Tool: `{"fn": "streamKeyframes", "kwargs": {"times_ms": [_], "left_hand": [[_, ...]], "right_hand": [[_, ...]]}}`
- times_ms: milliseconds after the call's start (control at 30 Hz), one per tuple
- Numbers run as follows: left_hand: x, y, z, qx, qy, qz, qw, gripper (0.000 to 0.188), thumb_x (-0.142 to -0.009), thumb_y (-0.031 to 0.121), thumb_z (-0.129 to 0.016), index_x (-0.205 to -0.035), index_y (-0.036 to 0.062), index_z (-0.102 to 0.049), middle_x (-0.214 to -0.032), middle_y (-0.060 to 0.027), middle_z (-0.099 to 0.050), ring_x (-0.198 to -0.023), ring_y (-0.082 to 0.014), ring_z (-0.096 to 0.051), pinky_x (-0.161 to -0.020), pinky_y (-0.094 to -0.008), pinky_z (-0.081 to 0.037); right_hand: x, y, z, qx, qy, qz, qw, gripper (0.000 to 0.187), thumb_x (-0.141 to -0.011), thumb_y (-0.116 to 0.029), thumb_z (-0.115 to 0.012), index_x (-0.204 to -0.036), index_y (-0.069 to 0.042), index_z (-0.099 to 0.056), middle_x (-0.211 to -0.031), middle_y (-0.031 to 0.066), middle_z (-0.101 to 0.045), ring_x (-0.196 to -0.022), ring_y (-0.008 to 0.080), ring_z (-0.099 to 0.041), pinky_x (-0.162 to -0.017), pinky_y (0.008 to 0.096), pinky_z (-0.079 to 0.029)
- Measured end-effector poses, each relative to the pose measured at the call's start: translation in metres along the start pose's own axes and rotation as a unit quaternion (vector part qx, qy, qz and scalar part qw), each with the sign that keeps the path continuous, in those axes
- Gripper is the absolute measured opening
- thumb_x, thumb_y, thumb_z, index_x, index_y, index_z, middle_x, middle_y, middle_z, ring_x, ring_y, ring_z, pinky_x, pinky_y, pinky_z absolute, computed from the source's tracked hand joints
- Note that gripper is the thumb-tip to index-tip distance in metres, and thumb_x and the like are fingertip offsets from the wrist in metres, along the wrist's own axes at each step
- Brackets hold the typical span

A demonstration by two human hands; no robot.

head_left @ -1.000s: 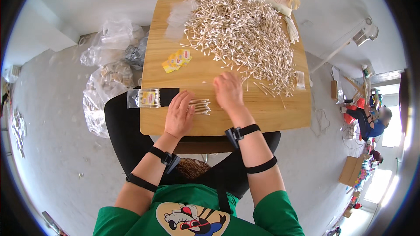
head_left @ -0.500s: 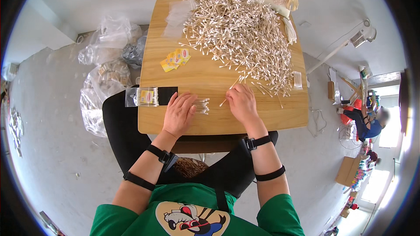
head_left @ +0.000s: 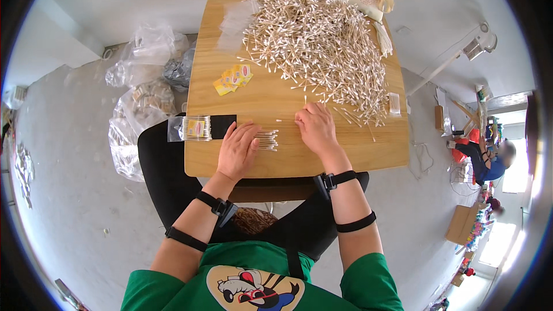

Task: Sort and arrange cotton swabs into a plastic container.

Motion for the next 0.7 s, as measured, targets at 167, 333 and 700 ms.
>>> {"fn": "streamKeyframes", "kwargs": {"times_ms": [167, 333, 700], "left_hand": [[-0.001, 0.0, 0.0, 0.02, -0.003, 0.014, 1.0, 0.038, -0.105, 0.032, -0.044, -0.127, 0.0051, -0.059, -0.128, -0.0123, -0.062, -0.127, -0.03, -0.054, -0.115, -0.0476, -0.033], [0.004, -0.01, -0.002, 0.23, 0.067, 0.106, 0.965, 0.048, -0.108, 0.032, -0.039, -0.141, -0.0004, -0.048, -0.142, -0.0176, -0.053, -0.134, -0.0314, -0.049, -0.117, -0.0409, -0.029], [-0.006, -0.008, -0.015, 0.487, 0.078, 0.168, 0.853, 0.062, -0.109, 0.045, -0.029, -0.153, 0.0021, -0.029, -0.158, -0.0108, -0.033, -0.148, -0.0239, -0.027, -0.123, -0.0379, -0.017]], "right_hand": [[-0.012, -0.021, -0.021, 0.03, 0.034, 0.025, 0.999, 0.006, -0.08, -0.008, -0.066, -0.076, -0.011, -0.063, -0.088, 0.006, -0.059, -0.092, 0.0277, -0.057, -0.082, 0.0397, -0.047], [-0.008, -0.053, -0.028, 0.0, -0.023, 0.028, 0.999, 0.004, -0.083, -0.008, -0.064, -0.079, -0.008, -0.065, -0.088, 0.0073, -0.061, -0.093, 0.0285, -0.059, -0.082, 0.0417, -0.048], [0.04, -0.072, -0.053, -0.372, 0.158, -0.167, 0.899, 0.041, -0.109, -0.026, -0.038, -0.134, 0.004, -0.051, -0.13, 0.022, -0.058, -0.121, 0.0361, -0.056, -0.105, 0.0398, -0.042]]}}
Point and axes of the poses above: each hand's wrist, its own x-axis away from the middle knuckle, its own z-axis out of the back of the hand, y = z × x, the point moved 2 cm from there along -x, towards the middle knuckle
